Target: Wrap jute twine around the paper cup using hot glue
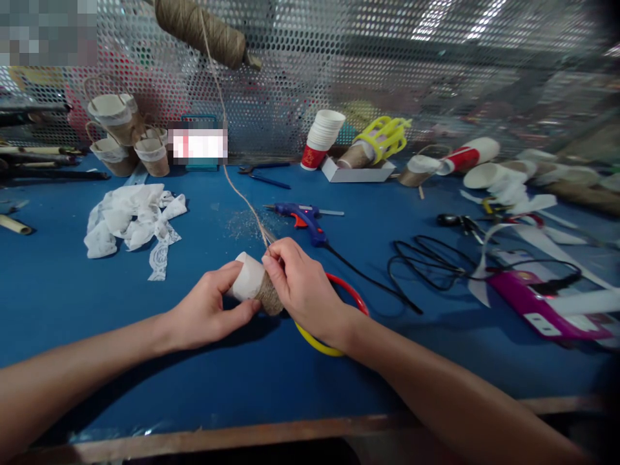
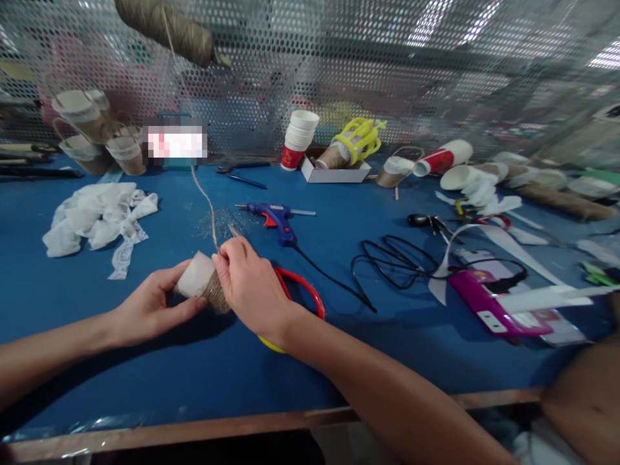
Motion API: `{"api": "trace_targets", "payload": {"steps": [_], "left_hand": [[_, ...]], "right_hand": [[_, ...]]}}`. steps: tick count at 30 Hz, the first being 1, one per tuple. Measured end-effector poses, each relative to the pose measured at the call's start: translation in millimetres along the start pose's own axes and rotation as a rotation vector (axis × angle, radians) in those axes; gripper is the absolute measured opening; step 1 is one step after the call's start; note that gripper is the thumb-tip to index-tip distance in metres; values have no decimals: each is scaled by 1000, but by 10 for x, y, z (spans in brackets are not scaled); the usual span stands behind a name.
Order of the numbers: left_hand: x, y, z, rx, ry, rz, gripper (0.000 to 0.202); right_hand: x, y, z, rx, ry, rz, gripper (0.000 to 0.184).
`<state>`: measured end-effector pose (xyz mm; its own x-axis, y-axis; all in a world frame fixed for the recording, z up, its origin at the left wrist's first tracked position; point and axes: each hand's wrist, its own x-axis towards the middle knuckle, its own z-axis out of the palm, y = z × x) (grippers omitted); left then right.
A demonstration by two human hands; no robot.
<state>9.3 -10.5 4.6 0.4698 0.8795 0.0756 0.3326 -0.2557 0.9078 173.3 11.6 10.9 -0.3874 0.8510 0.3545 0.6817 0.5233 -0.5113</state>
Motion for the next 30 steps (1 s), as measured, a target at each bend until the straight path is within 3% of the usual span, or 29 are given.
{"api": "trace_targets", "payload": {"steps": [5,9,13,15,17,30], "left_hand": [[-7,18,-5,-35,1,-51,19],[-19,23,-32,-218,6,-81,22],[43,-45,-110,-444,269,-40,18],[99,-109,-162,-429,432,-15,13],[151,-170,-207,-405,490,-20,12],[181,-164,-261,-253,388,-139,18]], "right_hand": [[-2,5,-2,22,-54,68,14],[25,36,-20,58,-40,90,15],[77,84,-57,85,17,109,17],[98,105,-70,101,38,122,16],[112,120,-75,110,44,137,17],[97,136,-54,84,81,102,16]]}}
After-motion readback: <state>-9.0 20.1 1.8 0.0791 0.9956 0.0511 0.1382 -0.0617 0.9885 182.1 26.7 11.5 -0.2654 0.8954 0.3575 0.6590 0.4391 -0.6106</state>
